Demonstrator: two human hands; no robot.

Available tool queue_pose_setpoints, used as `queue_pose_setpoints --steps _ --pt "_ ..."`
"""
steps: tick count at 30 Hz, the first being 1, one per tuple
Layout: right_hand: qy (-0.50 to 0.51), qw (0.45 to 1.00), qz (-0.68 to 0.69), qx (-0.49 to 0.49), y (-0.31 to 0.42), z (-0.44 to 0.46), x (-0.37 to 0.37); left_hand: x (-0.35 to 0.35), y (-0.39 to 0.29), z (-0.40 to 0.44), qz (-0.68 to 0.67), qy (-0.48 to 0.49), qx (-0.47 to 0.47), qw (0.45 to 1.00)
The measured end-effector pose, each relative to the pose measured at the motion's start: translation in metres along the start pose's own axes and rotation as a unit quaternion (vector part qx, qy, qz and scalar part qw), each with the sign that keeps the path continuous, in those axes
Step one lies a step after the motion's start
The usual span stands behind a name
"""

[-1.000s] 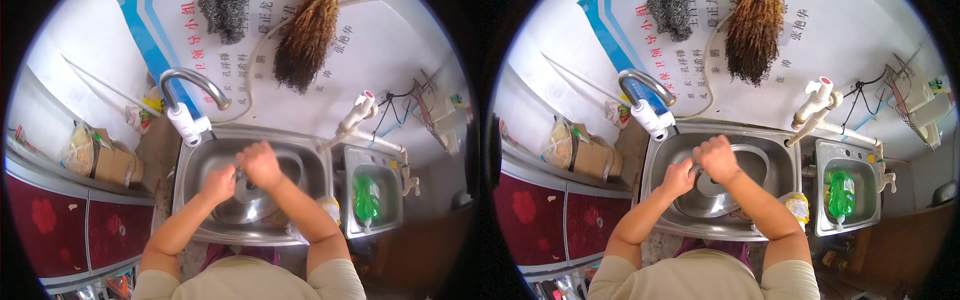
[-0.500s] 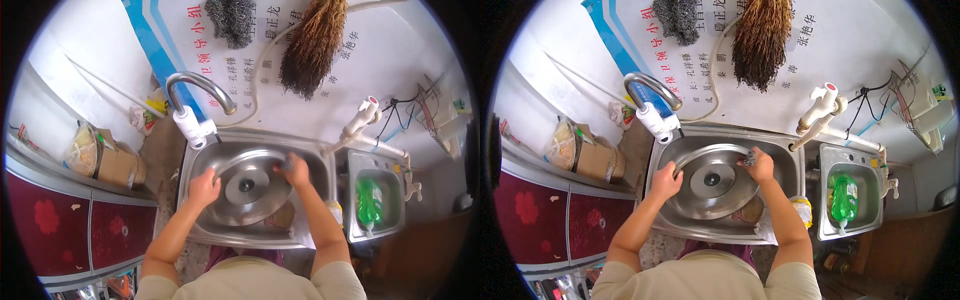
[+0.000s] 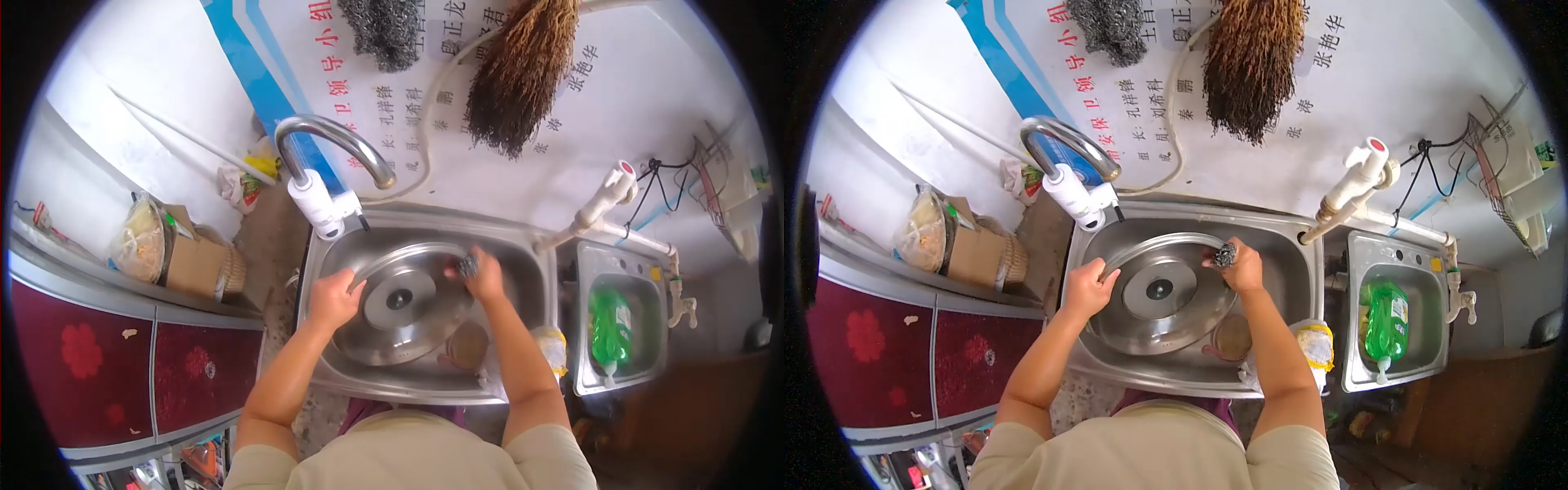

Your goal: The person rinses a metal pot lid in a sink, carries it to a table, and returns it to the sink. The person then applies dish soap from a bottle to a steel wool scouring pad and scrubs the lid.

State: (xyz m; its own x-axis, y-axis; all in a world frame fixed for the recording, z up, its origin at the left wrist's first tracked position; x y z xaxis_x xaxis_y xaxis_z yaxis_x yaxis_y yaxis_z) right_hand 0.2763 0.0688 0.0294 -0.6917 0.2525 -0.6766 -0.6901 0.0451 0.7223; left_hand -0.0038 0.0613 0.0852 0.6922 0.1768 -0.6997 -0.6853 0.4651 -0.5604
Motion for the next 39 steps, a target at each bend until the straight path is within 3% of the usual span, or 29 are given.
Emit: queue_pose_setpoints --steps 1,4,7,11,12,13,14,15,16,19,22,25,26,29,33,34,36,39 --pt "0.001 1.000 0.028 0.003 0.001 0.003 0.002 -0.001 0.003 0.001 0.001 -0.004 -0.009 1.000" --pt "-0.057 0.978 -0.105 -0.171 0.046 0.014 -0.004 0.001 0.000 0.001 0.018 0.012 0.005 1.000" --pt "0.033 0.871 -0.162 -0.463 0.154 -0.008 0.017 0.029 -0.027 0.011 -0.031 0.031 0.076 0.996" --pt "-0.037 0.895 -0.139 -0.422 0.134 -0.007 -0.002 0.024 -0.030 0.007 -0.016 0.056 0.063 0.996" --pt "-0.028 0.923 -0.147 -0.355 0.095 0.006 -0.007 0.020 -0.022 -0.004 -0.022 0.046 0.038 0.998" --pt "-0.087 0.956 -0.099 -0.262 0.063 0.007 -0.022 0.013 -0.009 -0.012 -0.026 0.032 0.016 0.999" --pt "-0.014 0.989 -0.121 -0.087 0.017 0.008 -0.014 0.009 0.001 -0.015 -0.028 0.018 -0.004 0.999" --pt "-0.001 1.000 -0.002 0.006 0.003 -0.001 -0.014 0.009 0.007 -0.016 -0.012 0.013 -0.015 1.000" --pt "-0.021 0.999 -0.012 0.046 -0.003 -0.005 -0.014 0.009 0.012 -0.018 0.006 0.006 -0.028 1.000" --pt "-0.013 0.999 -0.041 0.000 0.000 0.002 -0.010 0.005 0.016 -0.013 0.007 0.012 -0.068 0.998" --pt "-0.073 0.977 -0.097 -0.177 0.033 0.009 -0.022 0.002 -0.004 -0.004 0.027 0.049 -0.021 0.998" --pt "-0.048 0.912 -0.222 -0.341 0.116 -0.004 -0.014 0.020 -0.045 0.025 0.031 0.080 0.069 0.994" --pt "-0.050 0.893 -0.166 -0.416 0.145 -0.014 -0.011 0.026 -0.050 0.027 0.029 0.082 0.084 0.993" --pt "-0.043 0.883 -0.149 -0.444 0.147 -0.022 -0.009 0.034 -0.052 0.015 -0.004 0.074 0.086 0.994" --pt "-0.085 0.917 -0.117 -0.372 0.094 -0.006 -0.021 0.020 -0.038 -0.001 -0.041 0.038 0.059 0.997" --pt "-0.133 0.939 -0.070 -0.308 0.075 -0.005 -0.035 0.015 -0.031 -0.003 -0.042 0.025 0.048 0.998" --pt "-0.044 0.995 -0.072 -0.047 0.010 0.000 -0.021 0.008 -0.023 -0.010 -0.049 0.015 0.024 0.998" --pt "-0.008 1.000 0.025 0.014 0.006 -0.002 -0.018 0.005 -0.013 -0.011 -0.043 0.011 0.009 0.999"
Point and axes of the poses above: each hand's wrist, its own z-axis towards the middle knuckle, its own x-axis out of the palm, y = z × x, the point moved 5 cm from there along z, towards the middle knuckle, and after that the axes turned 2 degrees about -y, right-handed, at the moved point
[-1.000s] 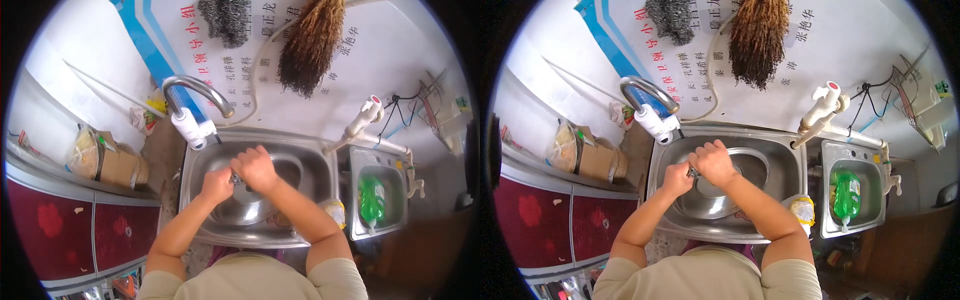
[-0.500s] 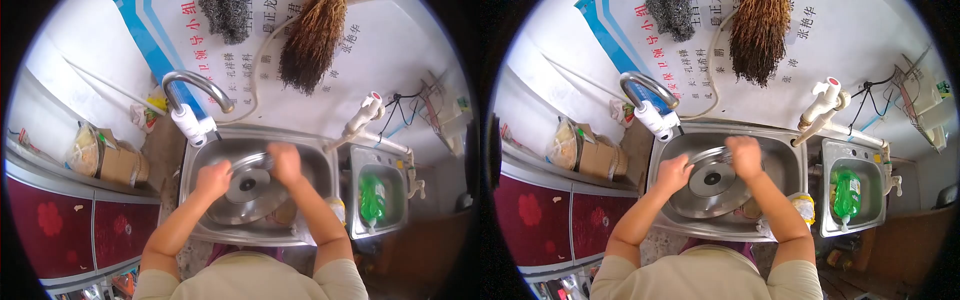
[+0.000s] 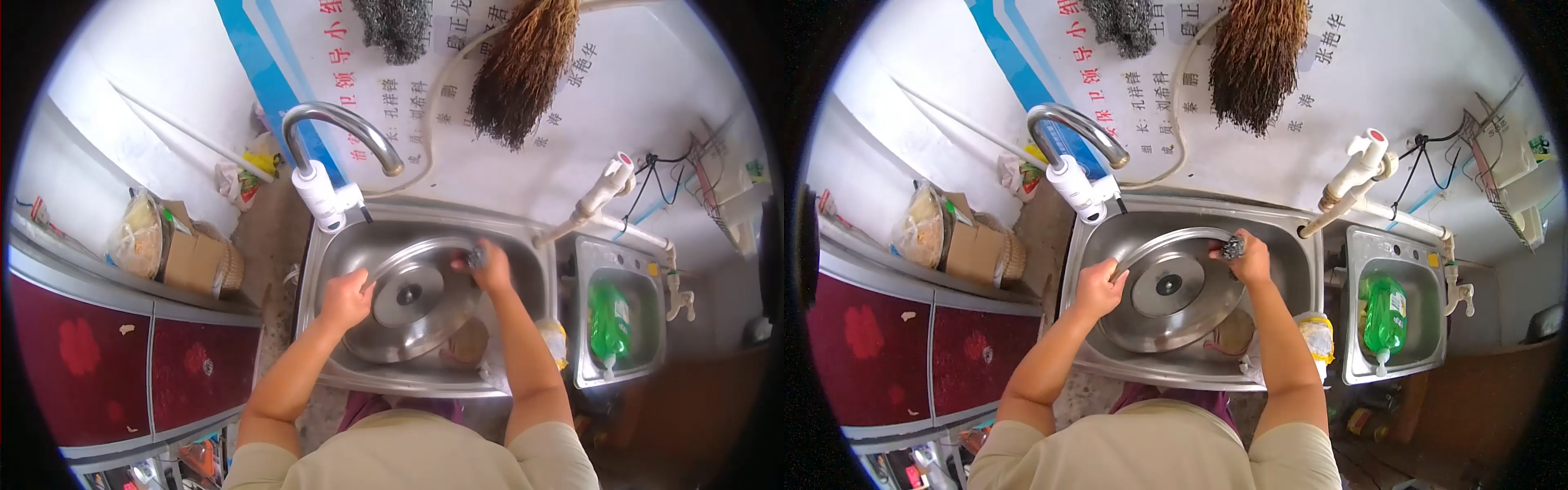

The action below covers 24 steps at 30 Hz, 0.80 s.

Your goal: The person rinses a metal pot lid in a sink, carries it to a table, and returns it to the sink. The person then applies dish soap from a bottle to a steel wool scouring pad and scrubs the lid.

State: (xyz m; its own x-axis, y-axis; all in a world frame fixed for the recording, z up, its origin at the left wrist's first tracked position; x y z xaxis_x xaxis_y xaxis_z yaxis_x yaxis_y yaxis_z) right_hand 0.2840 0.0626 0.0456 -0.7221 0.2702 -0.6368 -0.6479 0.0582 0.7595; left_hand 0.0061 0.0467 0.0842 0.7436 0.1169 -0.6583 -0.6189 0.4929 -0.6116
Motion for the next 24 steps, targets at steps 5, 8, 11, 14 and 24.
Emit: queue_pose_setpoints --steps 5,8,11,14,24 --pt "-0.023 0.933 -0.170 -0.317 0.081 0.011 0.010 0.006 -0.010 0.011 0.013 0.022 0.026 0.999" --pt "0.001 0.863 -0.201 -0.463 0.146 -0.026 0.040 0.025 -0.026 0.020 -0.004 0.030 0.063 0.998" --pt "-0.023 0.881 -0.182 -0.435 0.127 -0.018 0.014 0.023 -0.023 0.012 -0.003 0.022 0.056 0.998" --pt "0.047 0.988 -0.139 -0.053 -0.009 0.005 0.001 0.002 -0.003 -0.002 0.026 0.000 0.035 0.999" --pt "-0.006 0.962 -0.129 -0.240 0.057 0.002 -0.008 -0.001 -0.024 0.040 0.097 0.062 0.028 0.993"
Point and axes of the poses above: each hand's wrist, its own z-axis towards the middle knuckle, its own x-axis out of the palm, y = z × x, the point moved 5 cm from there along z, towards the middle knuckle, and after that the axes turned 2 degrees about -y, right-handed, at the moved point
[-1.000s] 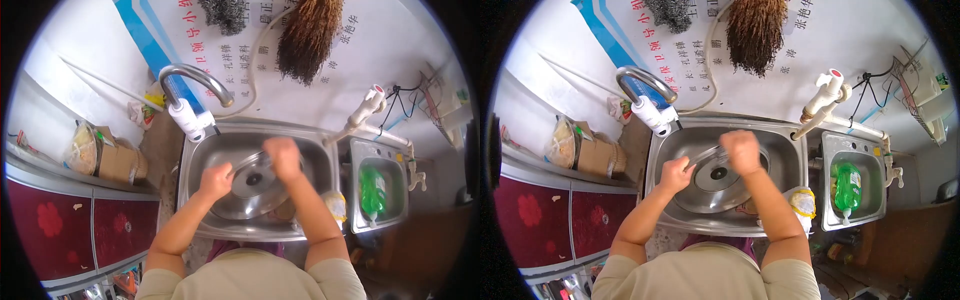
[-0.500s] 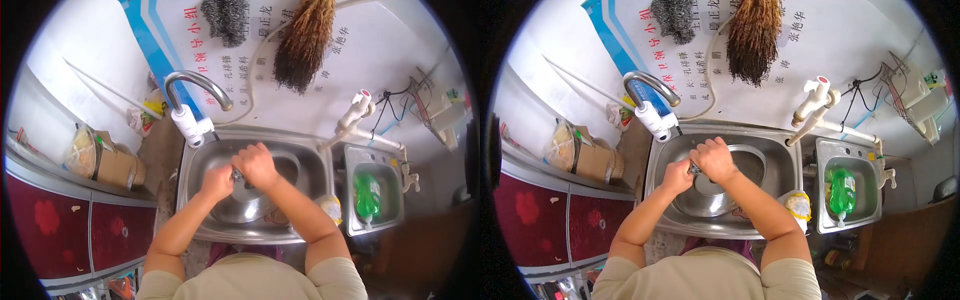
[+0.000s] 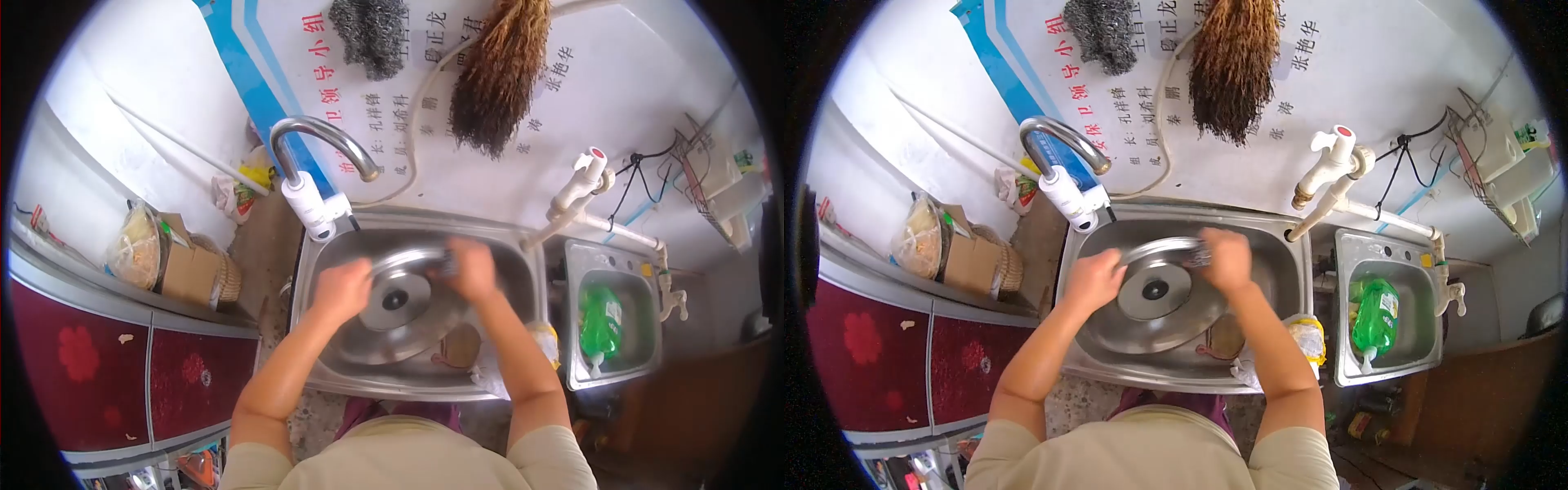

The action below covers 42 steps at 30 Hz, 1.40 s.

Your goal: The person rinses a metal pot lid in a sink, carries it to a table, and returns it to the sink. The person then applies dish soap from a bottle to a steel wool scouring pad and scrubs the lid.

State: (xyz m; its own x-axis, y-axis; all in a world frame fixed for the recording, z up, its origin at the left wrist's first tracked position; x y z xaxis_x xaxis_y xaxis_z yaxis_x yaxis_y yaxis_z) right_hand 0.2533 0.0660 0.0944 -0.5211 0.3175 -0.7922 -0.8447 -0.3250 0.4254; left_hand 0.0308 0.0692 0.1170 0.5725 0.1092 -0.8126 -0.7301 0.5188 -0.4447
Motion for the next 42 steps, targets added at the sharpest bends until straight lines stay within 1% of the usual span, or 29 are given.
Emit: queue_pose_setpoints --steps 1,2,3,4,5,6,7,8,10,12,13,16,19,20,21,22,24,25,27,28,29,30,32,33,35,36,38,40,42 --pt "-0.024 0.997 -0.043 -0.056 0.028 0.006 -0.002 0.001 -0.015 0.008 0.007 0.024 0.051 0.998" --pt "-0.050 0.988 -0.086 -0.115 0.057 0.014 0.000 0.004 -0.020 0.012 0.013 0.043 0.057 0.997" --pt "-0.074 0.981 -0.093 -0.152 0.074 0.018 0.002 0.005 -0.024 0.015 0.021 0.058 0.062 0.996" --pt "-0.083 0.981 -0.074 -0.162 0.073 0.019 0.000 0.006 -0.025 0.017 0.032 0.074 0.066 0.995" --pt "-0.089 0.980 -0.052 -0.168 0.070 0.017 -0.002 0.008 -0.020 0.010 -0.018 0.070 0.057 0.996" --pt "-0.092 0.980 -0.031 -0.174 0.066 0.013 -0.003 0.009 -0.016 0.005 -0.030 0.051 0.057 0.997" --pt "-0.085 0.983 -0.038 -0.160 0.055 0.010 0.001 0.010 -0.012 0.001 -0.043 0.031 0.057 0.997" --pt "-0.089 0.990 -0.029 -0.105 0.038 0.002 0.004 0.010 -0.008 -0.005 -0.057 0.012 0.055 0.997" --pt "-0.104 0.994 -0.015 -0.003 0.001 -0.011 0.009 0.004 0.014 -0.020 -0.073 -0.016 0.008 0.997" --pt "-0.058 0.986 0.053 0.146 -0.038 -0.035 0.032 0.000 0.024 -0.023 -0.081 -0.031 -0.018 0.996" --pt "-0.032 0.971 0.087 0.218 -0.045 -0.041 0.038 -0.001 0.026 -0.023 -0.080 -0.032 -0.024 0.996" --pt "-0.034 0.977 0.072 0.198 -0.036 -0.031 0.032 -0.002 0.030 -0.017 -0.060 -0.015 -0.022 0.998" --pt "-0.070 0.997 0.019 0.004 0.010 0.000 0.011 0.004 0.019 -0.009 -0.038 0.022 0.013 0.999" --pt "-0.070 0.991 0.016 -0.113 0.047 0.018 0.003 0.011 0.003 0.001 -0.042 0.043 0.033 0.998" --pt "-0.027 0.975 -0.043 -0.217 0.086 0.028 0.005 0.018 -0.009 0.005 -0.046 0.067 0.055 0.995" --pt "-0.041 0.978 -0.105 -0.174 0.101 0.026 0.014 0.021 -0.011 0.005 -0.056 0.066 0.044 0.995" --pt "-0.052 0.979 -0.072 -0.184 0.089 0.021 0.014 0.027 -0.010 0.000 -0.070 0.064 0.021 0.995" --pt "-0.048 0.983 -0.082 -0.156 0.075 0.020 0.009 0.024 -0.014 -0.001 -0.093 0.038 0.045 0.994" --pt "-0.031 0.990 -0.096 -0.097 0.039 0.010 -0.004 0.021 0.000 -0.016 -0.085 0.002 0.030 0.996" --pt "-0.079 0.995 -0.054 -0.016 0.001 -0.005 -0.001 0.017 0.010 -0.020 -0.077 -0.021 0.026 0.996" --pt "0.009 0.989 -0.039 0.142 -0.035 -0.024 0.012 0.017 0.024 -0.031 -0.078 -0.060 0.014 0.995" --pt "0.020 0.971 0.027 0.238 -0.045 -0.037 0.016 0.015 0.027 -0.029 -0.075 -0.060 -0.008 0.995" --pt "0.028 0.958 0.099 0.268 -0.054 -0.042 0.025 0.012 0.031 -0.036 -0.069 -0.055 -0.061 0.994" --pt "0.036 0.962 0.079 0.260 -0.052 -0.045 0.026 0.014 0.039 -0.036 -0.067 -0.039 -0.103 0.992" --pt "0.043 0.972 0.031 0.230 -0.054 -0.033 0.022 0.013 0.035 -0.025 -0.046 -0.017 -0.075 0.996" --pt "0.018 0.985 0.006 0.171 -0.044 -0.026 0.018 0.012 0.032 -0.025 -0.036 -0.002 -0.067 0.997" --pt "-0.032 0.997 -0.044 0.051 -0.010 -0.007 0.007 0.010 0.007 -0.005 -0.028 0.029 -0.012 0.999" --pt "-0.059 0.988 -0.097 -0.102 0.039 0.013 0.004 0.015 -0.015 0.013 -0.015 0.058 0.039 0.997" --pt "-0.075 0.976 -0.118 -0.167 0.083 0.022 0.003 0.019 -0.029 0.024 0.006 0.074 0.084 0.994"
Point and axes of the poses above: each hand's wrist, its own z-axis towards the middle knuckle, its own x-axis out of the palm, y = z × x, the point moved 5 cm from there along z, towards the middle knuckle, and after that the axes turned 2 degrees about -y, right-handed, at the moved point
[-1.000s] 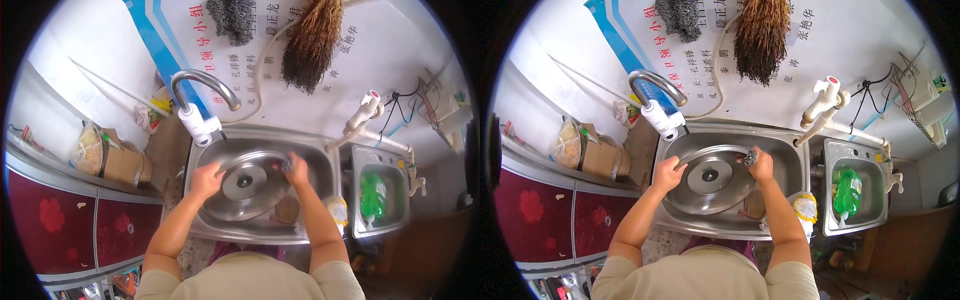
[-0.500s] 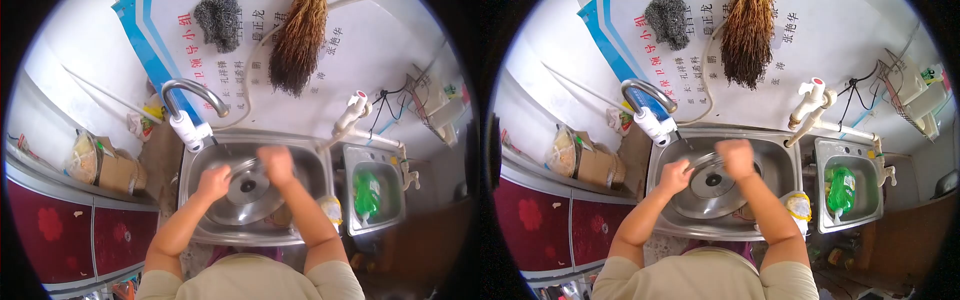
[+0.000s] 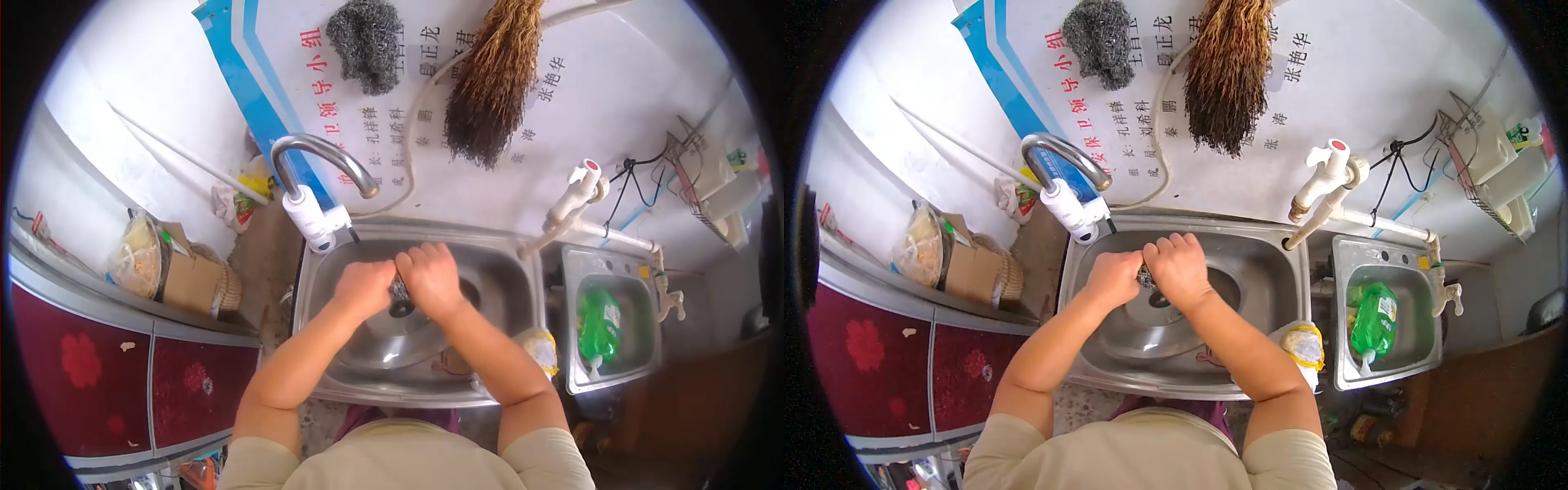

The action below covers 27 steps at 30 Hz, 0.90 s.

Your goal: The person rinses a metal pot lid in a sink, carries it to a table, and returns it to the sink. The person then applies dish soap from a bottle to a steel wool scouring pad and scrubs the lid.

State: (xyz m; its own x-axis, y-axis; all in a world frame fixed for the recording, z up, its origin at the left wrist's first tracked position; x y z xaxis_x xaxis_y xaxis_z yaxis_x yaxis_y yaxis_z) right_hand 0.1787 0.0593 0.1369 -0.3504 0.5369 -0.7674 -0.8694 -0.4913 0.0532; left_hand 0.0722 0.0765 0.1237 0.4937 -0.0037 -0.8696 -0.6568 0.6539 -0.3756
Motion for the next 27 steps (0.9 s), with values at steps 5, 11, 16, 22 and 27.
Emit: queue_pose_setpoints --steps 5,11,16,22,27 --pt "-0.015 0.988 0.090 0.127 -0.056 -0.042 0.006 0.006 0.026 -0.045 -0.068 -0.097 -0.047 0.992" --pt "0.095 0.875 0.200 0.431 -0.086 -0.115 0.039 -0.001 0.063 -0.073 -0.046 -0.096 -0.167 0.980" --pt "0.009 0.985 0.072 0.157 -0.051 -0.039 0.017 -0.013 0.025 -0.023 -0.013 -0.007 -0.069 0.997" --pt "0.022 0.998 0.066 0.001 -0.008 -0.011 -0.002 0.003 0.016 -0.027 -0.063 -0.040 -0.024 0.997" --pt "0.060 0.879 0.203 0.427 -0.087 -0.112 0.035 -0.003 0.057 -0.076 -0.079 -0.121 -0.136 0.980"
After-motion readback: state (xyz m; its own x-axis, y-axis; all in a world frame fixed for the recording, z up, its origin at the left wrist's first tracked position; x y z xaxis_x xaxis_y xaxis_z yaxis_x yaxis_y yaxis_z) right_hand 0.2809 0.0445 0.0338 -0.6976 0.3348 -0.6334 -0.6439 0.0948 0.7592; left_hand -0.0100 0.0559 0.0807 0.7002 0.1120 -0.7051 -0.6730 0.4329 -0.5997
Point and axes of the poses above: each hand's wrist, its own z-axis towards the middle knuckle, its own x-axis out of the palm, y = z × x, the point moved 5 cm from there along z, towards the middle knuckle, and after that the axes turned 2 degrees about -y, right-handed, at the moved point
